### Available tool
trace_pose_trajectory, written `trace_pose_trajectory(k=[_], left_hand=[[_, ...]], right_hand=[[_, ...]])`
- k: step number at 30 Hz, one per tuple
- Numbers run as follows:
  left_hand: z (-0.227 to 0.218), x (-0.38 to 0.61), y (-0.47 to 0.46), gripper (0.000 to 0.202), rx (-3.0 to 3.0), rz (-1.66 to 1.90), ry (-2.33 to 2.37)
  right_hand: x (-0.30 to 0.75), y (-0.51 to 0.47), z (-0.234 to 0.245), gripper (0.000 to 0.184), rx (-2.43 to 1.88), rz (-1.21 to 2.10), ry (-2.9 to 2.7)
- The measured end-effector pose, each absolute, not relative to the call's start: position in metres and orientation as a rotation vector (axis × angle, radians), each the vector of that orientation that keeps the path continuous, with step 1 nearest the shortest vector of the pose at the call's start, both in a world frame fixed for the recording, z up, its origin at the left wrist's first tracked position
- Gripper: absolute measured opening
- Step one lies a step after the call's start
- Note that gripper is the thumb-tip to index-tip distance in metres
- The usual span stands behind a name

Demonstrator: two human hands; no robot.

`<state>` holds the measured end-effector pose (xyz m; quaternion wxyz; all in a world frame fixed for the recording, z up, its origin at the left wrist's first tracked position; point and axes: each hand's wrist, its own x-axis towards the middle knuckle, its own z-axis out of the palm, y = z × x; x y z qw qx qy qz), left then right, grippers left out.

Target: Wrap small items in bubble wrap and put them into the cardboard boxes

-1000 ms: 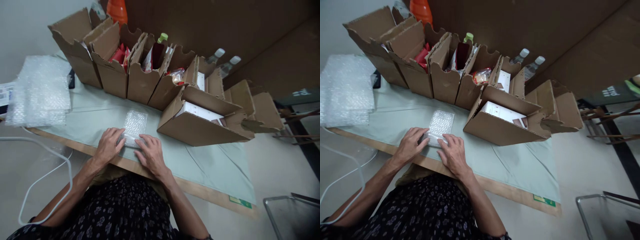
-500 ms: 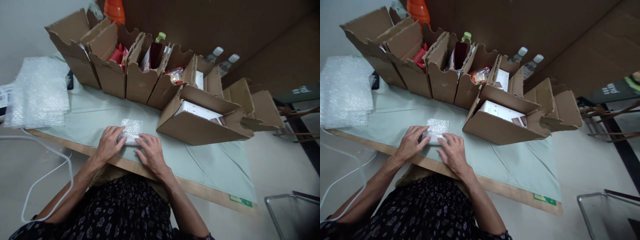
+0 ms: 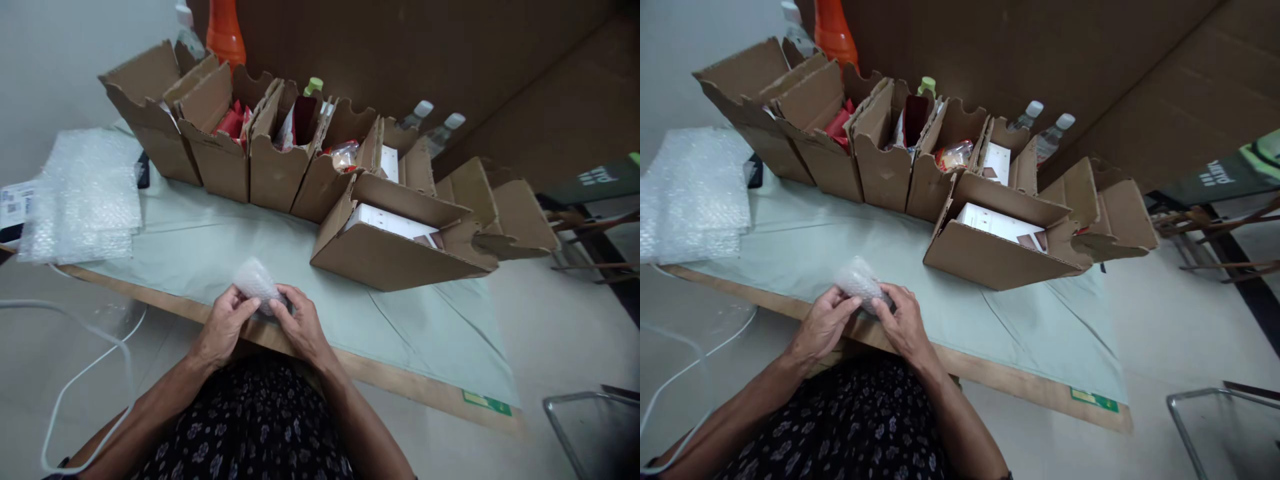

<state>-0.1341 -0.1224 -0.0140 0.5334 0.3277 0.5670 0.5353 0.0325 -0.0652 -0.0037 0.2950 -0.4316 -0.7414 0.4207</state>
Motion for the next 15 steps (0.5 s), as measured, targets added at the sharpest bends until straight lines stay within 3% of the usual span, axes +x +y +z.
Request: trace_pose_trajectory(k=[2, 7, 9, 12, 15], left_hand=[[-0.006, -0.134, -0.120, 0.035, 0.867, 1.209, 1.405], [0.014, -0.132, -0.122, 0.027, 1.373, 0.985, 1.473], [0.016, -0.127, -0.124, 0.025, 1.510, 0.925, 1.421], [0.013, -0.122, -0.124, 0.028, 1.550, 0.913, 1.351], [0.006, -0.125, -0.118, 0.054, 1.517, 1.011, 1.262]], right_hand=[[0.044, -0.069, 0.003, 0.027, -1.156, 1.060, -1.978], [0.073, -0.062, 0.033, 0.075, -0.986, 1.240, -2.044], [0.078, -0.062, 0.047, 0.062, -0.934, 1.248, -2.137], [0.088, -0.063, 0.073, 0.020, -0.988, 1.114, -2.238], [0.115, -0.053, 0.110, 0.011, -0.998, 0.930, -2.125]])
